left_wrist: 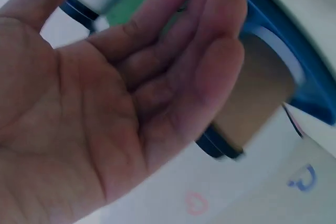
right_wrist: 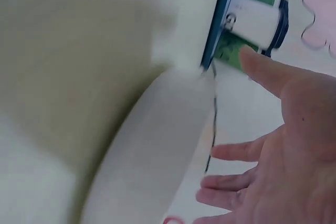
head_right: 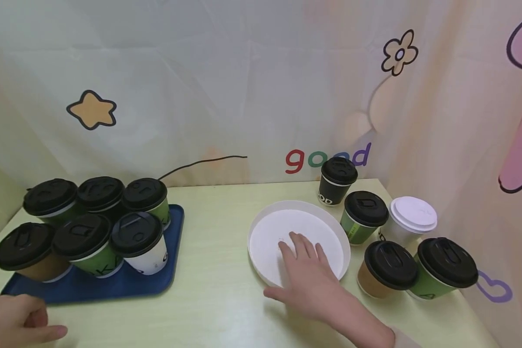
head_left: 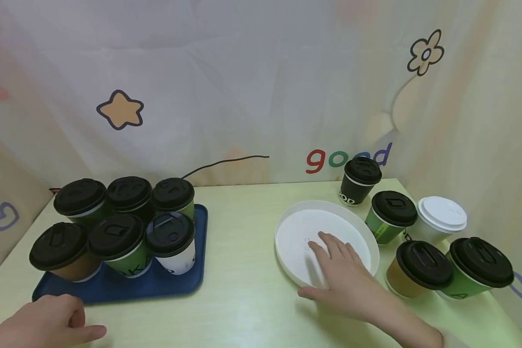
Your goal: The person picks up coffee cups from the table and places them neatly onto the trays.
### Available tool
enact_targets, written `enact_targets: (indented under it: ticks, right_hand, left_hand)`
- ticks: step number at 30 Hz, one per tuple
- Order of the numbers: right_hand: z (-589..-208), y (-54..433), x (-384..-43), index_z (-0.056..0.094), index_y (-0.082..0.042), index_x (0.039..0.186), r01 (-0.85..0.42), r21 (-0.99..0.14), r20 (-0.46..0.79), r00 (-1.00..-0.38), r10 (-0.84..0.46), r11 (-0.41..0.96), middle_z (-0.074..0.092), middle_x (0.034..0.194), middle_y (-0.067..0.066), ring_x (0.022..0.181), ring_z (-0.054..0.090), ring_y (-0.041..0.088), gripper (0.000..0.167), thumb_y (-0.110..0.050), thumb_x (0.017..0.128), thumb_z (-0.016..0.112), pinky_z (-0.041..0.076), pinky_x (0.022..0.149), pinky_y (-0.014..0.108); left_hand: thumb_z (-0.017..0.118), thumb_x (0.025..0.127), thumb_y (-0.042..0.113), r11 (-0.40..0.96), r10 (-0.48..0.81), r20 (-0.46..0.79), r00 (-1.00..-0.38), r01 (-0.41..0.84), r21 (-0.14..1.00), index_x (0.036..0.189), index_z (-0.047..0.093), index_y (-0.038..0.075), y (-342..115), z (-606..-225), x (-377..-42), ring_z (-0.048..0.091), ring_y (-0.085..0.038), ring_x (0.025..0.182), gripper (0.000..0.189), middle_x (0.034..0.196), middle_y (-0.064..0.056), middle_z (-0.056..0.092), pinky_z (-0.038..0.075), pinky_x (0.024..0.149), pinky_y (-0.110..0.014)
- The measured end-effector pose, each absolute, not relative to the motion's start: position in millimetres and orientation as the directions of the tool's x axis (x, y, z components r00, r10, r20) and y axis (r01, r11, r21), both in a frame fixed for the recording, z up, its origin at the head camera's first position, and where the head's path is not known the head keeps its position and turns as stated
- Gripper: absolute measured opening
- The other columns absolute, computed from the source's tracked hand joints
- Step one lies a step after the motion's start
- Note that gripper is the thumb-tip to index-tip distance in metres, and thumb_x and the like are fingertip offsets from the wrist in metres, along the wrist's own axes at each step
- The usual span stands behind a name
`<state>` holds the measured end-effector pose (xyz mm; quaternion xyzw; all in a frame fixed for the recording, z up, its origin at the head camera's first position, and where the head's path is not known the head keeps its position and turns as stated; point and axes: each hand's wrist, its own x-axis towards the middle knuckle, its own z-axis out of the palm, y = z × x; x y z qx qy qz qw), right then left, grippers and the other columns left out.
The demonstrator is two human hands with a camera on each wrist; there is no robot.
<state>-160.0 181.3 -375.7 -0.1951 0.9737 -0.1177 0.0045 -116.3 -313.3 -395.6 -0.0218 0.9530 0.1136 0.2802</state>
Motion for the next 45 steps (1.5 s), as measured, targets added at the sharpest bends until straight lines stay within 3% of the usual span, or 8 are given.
enact_targets:
  ticks: [6, 9, 14, 19, 24, 32, 39, 45]
  right_hand:
    - [-380, 214, -166, 0.039, 0.010, 0.150, -0.268, -0.281, 0.024, -0.962, -0.272, 0.921, 0.022, 0.158, 0.037, 0.146, 0.018, 0.055, 0.105, -0.065, 0.085, 0.074, 0.018, 0.113, 0.070]
    - [-383, 227, -170, 0.036, 0.014, 0.150, -0.229, -0.322, 0.027, -0.972, -0.232, 0.919, 0.015, 0.159, 0.039, 0.147, 0.010, 0.056, 0.100, -0.062, 0.092, 0.068, 0.014, 0.113, 0.071]
    - [-392, 238, -176, 0.036, 0.018, 0.146, -0.205, -0.318, 0.040, -0.978, -0.203, 0.926, 0.013, 0.155, 0.045, 0.144, 0.011, 0.061, 0.072, -0.032, 0.103, 0.063, 0.017, 0.110, 0.075]
    - [-400, 244, -180, 0.035, 0.025, 0.140, -0.227, -0.355, 0.046, -0.973, -0.225, 0.907, 0.011, 0.149, 0.053, 0.140, 0.009, 0.068, 0.062, -0.004, 0.095, 0.064, 0.019, 0.110, 0.075]
    - [-404, 249, -179, 0.035, 0.028, 0.138, -0.240, -0.343, 0.066, -0.971, -0.231, 0.908, 0.013, 0.146, 0.056, 0.138, 0.012, 0.070, 0.061, 0.005, 0.089, 0.062, 0.021, 0.109, 0.073]
    - [-405, 244, -178, 0.036, 0.030, 0.137, -0.243, -0.360, 0.062, -0.970, -0.237, 0.901, 0.018, 0.147, 0.054, 0.139, 0.017, 0.067, 0.065, 0.003, 0.085, 0.065, 0.022, 0.111, 0.070]
    - [-399, 226, -180, 0.027, 0.030, 0.142, -0.167, -0.399, -0.054, -0.977, -0.205, 0.902, 0.014, 0.153, 0.049, 0.144, 0.014, 0.061, 0.088, -0.016, 0.086, 0.077, 0.021, 0.116, 0.064]
    - [-396, 208, -177, 0.029, 0.027, 0.144, -0.154, -0.389, -0.104, -0.972, -0.209, 0.908, 0.014, 0.157, 0.044, 0.147, 0.014, 0.055, 0.092, -0.026, 0.089, 0.079, 0.022, 0.117, 0.061]
  left_hand:
    - [0.078, 0.092, 0.032, 0.914, 0.205, -0.547, -0.811, -0.041, 0.403, 0.096, 0.069, 0.008, -268, -385, -122, 0.056, -0.021, 0.079, 0.026, 0.084, 0.000, 0.059, 0.053, 0.074, -0.042]
    - [0.079, 0.091, 0.031, 0.871, 0.307, -0.481, -0.821, 0.038, 0.490, 0.106, 0.071, 0.010, -248, -381, -130, 0.058, -0.022, 0.084, 0.027, 0.092, 0.003, 0.063, 0.055, 0.077, -0.043]
    - [0.078, 0.091, 0.040, 0.827, 0.400, -0.344, -0.849, 0.173, 0.535, 0.110, 0.071, 0.015, -218, -373, -139, 0.055, -0.016, 0.084, 0.032, 0.090, 0.008, 0.061, 0.053, 0.072, -0.035]
    - [0.078, 0.091, 0.042, 0.778, 0.488, -0.207, -0.848, 0.316, 0.542, 0.108, 0.072, 0.014, -190, -372, -146, 0.054, -0.012, 0.083, 0.034, 0.091, 0.010, 0.060, 0.052, 0.073, -0.032]
    - [0.078, 0.092, 0.041, 0.729, 0.567, -0.126, -0.814, 0.425, 0.536, 0.107, 0.072, 0.011, -173, -378, -152, 0.056, -0.012, 0.085, 0.034, 0.092, 0.009, 0.059, 0.052, 0.075, -0.032]
    - [0.078, 0.092, 0.040, 0.712, 0.556, -0.068, -0.828, 0.432, 0.554, 0.130, 0.064, -0.001, -145, -380, -160, 0.062, -0.020, 0.099, 0.058, 0.119, -0.005, 0.059, 0.053, 0.086, -0.040]
    - [0.077, 0.092, 0.046, 0.733, 0.486, -0.091, -0.869, 0.348, 0.585, 0.148, 0.048, -0.005, -129, -379, -165, 0.059, -0.023, 0.112, 0.081, 0.136, -0.013, 0.051, 0.051, 0.096, -0.043]
    - [0.079, 0.088, 0.052, 0.749, 0.421, -0.124, -0.898, 0.267, 0.606, 0.153, 0.040, -0.006, -118, -382, -173, 0.054, -0.028, 0.128, 0.095, 0.149, -0.018, 0.043, 0.048, 0.102, -0.047]
